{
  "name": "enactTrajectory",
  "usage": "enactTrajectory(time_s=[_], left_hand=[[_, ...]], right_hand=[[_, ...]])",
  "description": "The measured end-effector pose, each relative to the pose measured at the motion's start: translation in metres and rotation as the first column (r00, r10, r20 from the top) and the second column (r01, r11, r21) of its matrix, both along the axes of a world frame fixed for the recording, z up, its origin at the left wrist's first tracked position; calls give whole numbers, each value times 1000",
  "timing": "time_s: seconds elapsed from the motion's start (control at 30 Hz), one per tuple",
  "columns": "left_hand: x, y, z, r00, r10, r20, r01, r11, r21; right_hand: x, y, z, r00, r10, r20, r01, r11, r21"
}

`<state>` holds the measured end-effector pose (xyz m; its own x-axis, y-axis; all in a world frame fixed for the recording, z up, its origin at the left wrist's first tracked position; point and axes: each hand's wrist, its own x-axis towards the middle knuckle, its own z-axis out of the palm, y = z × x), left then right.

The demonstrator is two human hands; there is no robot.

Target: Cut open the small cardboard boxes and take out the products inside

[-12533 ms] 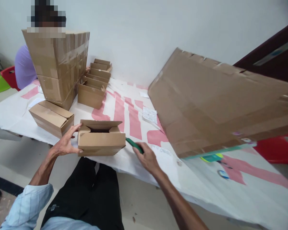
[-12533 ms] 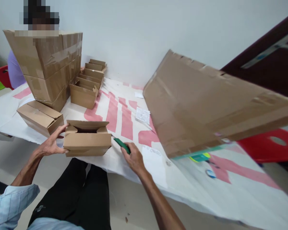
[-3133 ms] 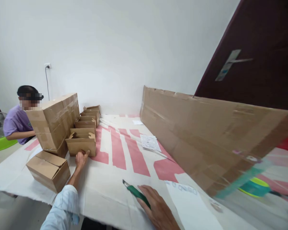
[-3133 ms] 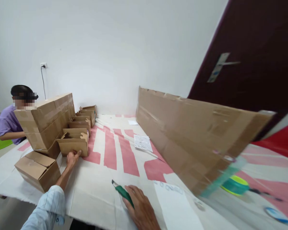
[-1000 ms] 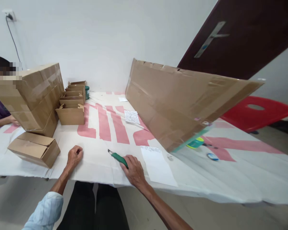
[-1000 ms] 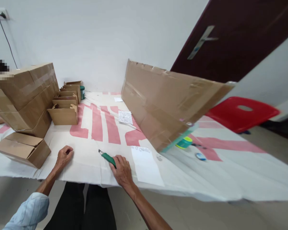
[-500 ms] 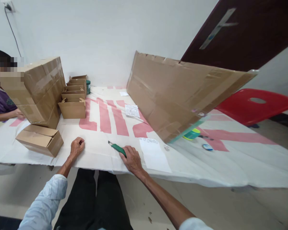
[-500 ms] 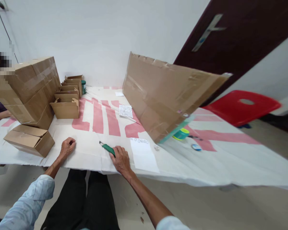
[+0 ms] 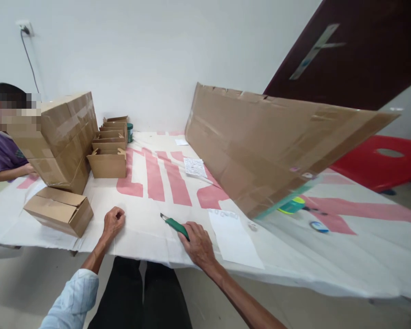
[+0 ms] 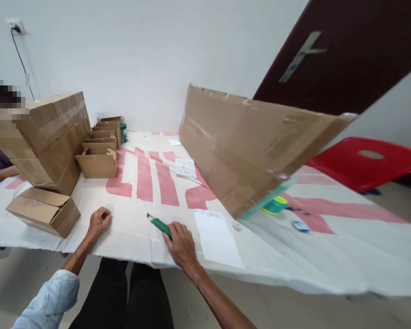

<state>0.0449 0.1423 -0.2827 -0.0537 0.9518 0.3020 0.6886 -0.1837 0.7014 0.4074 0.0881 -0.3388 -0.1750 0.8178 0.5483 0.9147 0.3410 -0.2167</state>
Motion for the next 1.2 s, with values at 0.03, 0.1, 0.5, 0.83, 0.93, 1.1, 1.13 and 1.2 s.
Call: enactTrajectory(time_s=[0.03, 0.1, 0.5, 0.83, 0.93, 1.1, 1.13, 1.2], left_hand=[[0, 0, 0, 1000, -1, 1, 1, 1000, -1], [-1, 1, 0, 1000, -2, 4, 2, 1000, -1], [-1, 1, 3, 1000, -9, 10, 9, 1000, -4], [0, 3, 9, 1000, -27, -13, 27, 999, -30], [0, 2, 9, 1000, -27, -14, 26, 999, -35], [-1, 2, 7, 999, -33, -4, 33, 999, -29], [-1, 2, 6, 999, -36, -1, 36, 999, -25], [-1, 3, 5, 999, -45, 6, 45, 999, -15]], right_hand=[[0, 0, 0, 1000, -3, 0, 3, 1000, 6], [0, 1, 1, 1000, -5, 5, 5, 1000, 12], [-3, -1, 5, 1000, -14, 5, 14, 1000, -8], [-5, -3, 15, 999, -39, 7, 39, 997, -70], [-6, -4, 16, 999, -45, 4, 45, 996, -73], [-4, -3, 14, 999, -35, 4, 35, 997, -65], [-3, -3, 14, 999, -33, 2, 33, 997, -65], [-3, -2, 11, 1000, -30, -5, 29, 998, -62]])
